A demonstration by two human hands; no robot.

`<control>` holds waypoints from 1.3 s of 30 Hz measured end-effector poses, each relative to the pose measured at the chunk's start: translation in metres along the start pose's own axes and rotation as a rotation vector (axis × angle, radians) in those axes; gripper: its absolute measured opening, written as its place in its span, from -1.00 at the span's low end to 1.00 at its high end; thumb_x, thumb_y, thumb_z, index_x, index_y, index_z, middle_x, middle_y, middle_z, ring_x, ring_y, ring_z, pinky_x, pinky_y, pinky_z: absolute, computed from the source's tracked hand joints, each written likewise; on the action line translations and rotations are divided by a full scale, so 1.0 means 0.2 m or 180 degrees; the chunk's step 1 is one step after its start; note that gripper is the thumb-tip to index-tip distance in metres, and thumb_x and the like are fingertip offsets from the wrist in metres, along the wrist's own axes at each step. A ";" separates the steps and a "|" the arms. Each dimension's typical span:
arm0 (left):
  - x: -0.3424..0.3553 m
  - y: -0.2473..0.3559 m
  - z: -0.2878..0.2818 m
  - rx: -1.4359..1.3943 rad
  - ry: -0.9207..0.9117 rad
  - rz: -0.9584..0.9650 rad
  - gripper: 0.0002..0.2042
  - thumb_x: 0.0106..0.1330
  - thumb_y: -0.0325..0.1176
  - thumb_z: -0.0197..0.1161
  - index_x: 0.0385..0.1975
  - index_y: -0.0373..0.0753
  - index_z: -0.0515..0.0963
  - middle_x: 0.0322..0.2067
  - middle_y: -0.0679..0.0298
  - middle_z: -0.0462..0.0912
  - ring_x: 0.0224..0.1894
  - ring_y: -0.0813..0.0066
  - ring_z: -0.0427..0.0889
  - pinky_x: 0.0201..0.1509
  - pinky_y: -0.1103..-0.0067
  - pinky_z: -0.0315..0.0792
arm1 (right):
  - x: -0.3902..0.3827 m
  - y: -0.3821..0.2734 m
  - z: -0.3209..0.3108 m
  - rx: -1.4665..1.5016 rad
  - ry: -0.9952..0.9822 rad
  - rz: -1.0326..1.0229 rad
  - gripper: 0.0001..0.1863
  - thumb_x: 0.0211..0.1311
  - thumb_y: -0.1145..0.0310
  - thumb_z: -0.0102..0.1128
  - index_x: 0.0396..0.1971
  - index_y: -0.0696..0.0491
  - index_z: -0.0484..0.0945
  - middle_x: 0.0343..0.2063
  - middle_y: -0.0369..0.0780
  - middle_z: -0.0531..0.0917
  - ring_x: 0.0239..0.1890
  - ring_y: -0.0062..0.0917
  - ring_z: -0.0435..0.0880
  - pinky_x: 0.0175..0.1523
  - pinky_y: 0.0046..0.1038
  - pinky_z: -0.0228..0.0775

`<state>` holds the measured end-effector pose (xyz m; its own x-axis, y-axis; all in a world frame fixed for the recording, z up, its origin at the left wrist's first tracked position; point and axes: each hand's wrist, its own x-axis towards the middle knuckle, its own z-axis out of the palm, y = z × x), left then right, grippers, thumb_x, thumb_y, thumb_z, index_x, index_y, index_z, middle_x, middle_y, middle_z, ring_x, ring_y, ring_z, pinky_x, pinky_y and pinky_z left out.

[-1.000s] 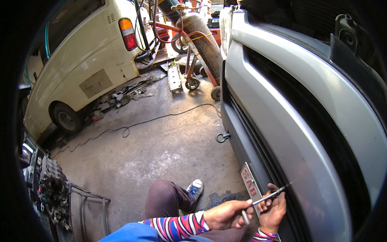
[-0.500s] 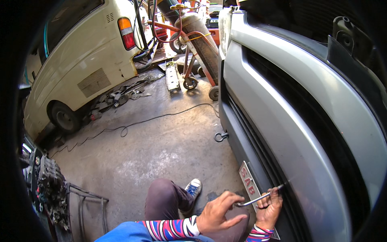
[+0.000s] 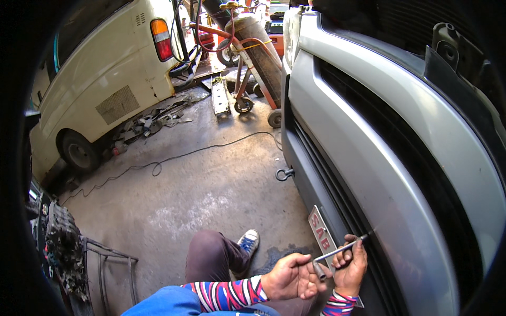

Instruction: The person kneels in front of a silver car and uses a socket wrench and screwdriver to remove bolts and fasteners from the front bumper and grille area. They manipulate the bumper and headlight assembly, then work under the hood to adjust components near the radiator and headlight.

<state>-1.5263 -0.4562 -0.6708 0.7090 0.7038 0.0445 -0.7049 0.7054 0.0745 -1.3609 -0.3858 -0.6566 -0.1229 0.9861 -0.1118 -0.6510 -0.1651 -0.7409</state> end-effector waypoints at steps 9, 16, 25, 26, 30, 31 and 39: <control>-0.11 0.05 0.20 0.5629 0.0706 0.2295 -0.70 0.40 -0.30 0.25 0.03 -0.34 0.57 -0.17 0.11 0.66 -0.25 0.28 0.68 -0.24 0.47 0.54 | 0.05 0.08 -0.03 0.0113 0.0588 -0.0157 -0.60 0.31 0.03 0.41 -0.38 0.06 0.52 -0.73 -0.48 0.24 -0.72 -0.79 0.21 -0.63 -0.64 0.01; 0.07 0.18 0.21 0.6644 0.1654 0.1327 -0.59 0.37 -0.04 0.31 -0.25 -0.38 0.59 -0.45 0.00 0.66 -0.43 0.01 0.66 -0.31 0.29 0.53 | 0.04 0.05 0.03 -0.0257 0.0929 -0.0299 -0.57 0.29 0.04 0.44 -0.49 -0.01 0.41 -0.75 -0.47 0.23 -0.77 -0.78 0.18 -0.67 -0.66 -0.03; 0.24 0.50 0.20 0.3191 0.0639 -0.1670 -0.56 0.57 -0.04 0.07 0.01 -0.35 0.65 -0.37 0.16 0.71 -0.36 0.44 0.70 -0.29 0.56 0.61 | 0.01 -0.02 0.00 -0.0202 0.0285 0.0156 -0.46 0.49 -0.03 0.05 -0.03 0.25 0.53 -0.59 -0.39 0.29 -0.61 -0.67 0.24 -0.52 -0.58 0.14; 0.27 0.54 0.20 0.3395 0.0502 -0.1716 -0.54 0.58 -0.04 0.03 0.02 -0.36 0.64 -0.31 0.11 0.72 -0.35 0.39 0.71 -0.24 0.53 0.61 | 0.01 -0.02 -0.01 -0.0021 0.0296 0.0213 -0.49 0.47 -0.02 0.13 -0.11 0.23 0.54 -0.62 -0.40 0.29 -0.61 -0.68 0.26 -0.52 -0.59 0.13; 0.33 0.72 0.21 0.4348 0.0192 -0.1207 -0.45 0.59 0.05 0.00 -0.01 -0.41 0.65 -0.27 0.12 0.77 -0.24 0.41 0.75 -0.17 0.55 0.59 | 0.01 -0.02 -0.05 0.0039 0.0389 0.0160 -0.56 0.32 0.04 0.39 -0.37 0.16 0.57 -0.73 -0.44 0.24 -0.65 -0.70 0.27 -0.56 -0.61 0.08; 0.34 0.74 0.22 0.4603 0.0092 -0.0933 -0.46 0.59 0.04 0.01 0.00 -0.42 0.65 -0.26 0.12 0.77 -0.21 0.41 0.75 -0.14 0.54 0.59 | 0.02 -0.01 -0.06 -0.0031 0.0513 0.0165 -0.57 0.30 0.04 0.41 -0.39 0.15 0.56 -0.73 -0.44 0.25 -0.65 -0.70 0.27 -0.56 -0.62 0.08; 0.38 0.52 0.22 0.6298 0.0284 -0.0559 -0.64 0.30 -0.18 0.45 -0.23 -0.42 0.64 -0.44 0.11 0.71 -0.38 0.41 0.68 -0.25 0.43 0.52 | 0.05 0.06 0.02 -0.0469 0.1163 -0.0100 -0.59 0.17 0.04 0.54 -0.41 0.02 0.52 -0.66 -0.47 0.35 -0.67 -0.80 0.27 -0.55 -0.70 0.06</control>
<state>-1.5446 -0.3330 -0.6164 0.7085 0.6952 -0.1214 0.4047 -0.2592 0.8770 -1.3726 -0.3772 -0.6640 0.1874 0.9366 -0.2962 -0.5325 -0.1565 -0.8318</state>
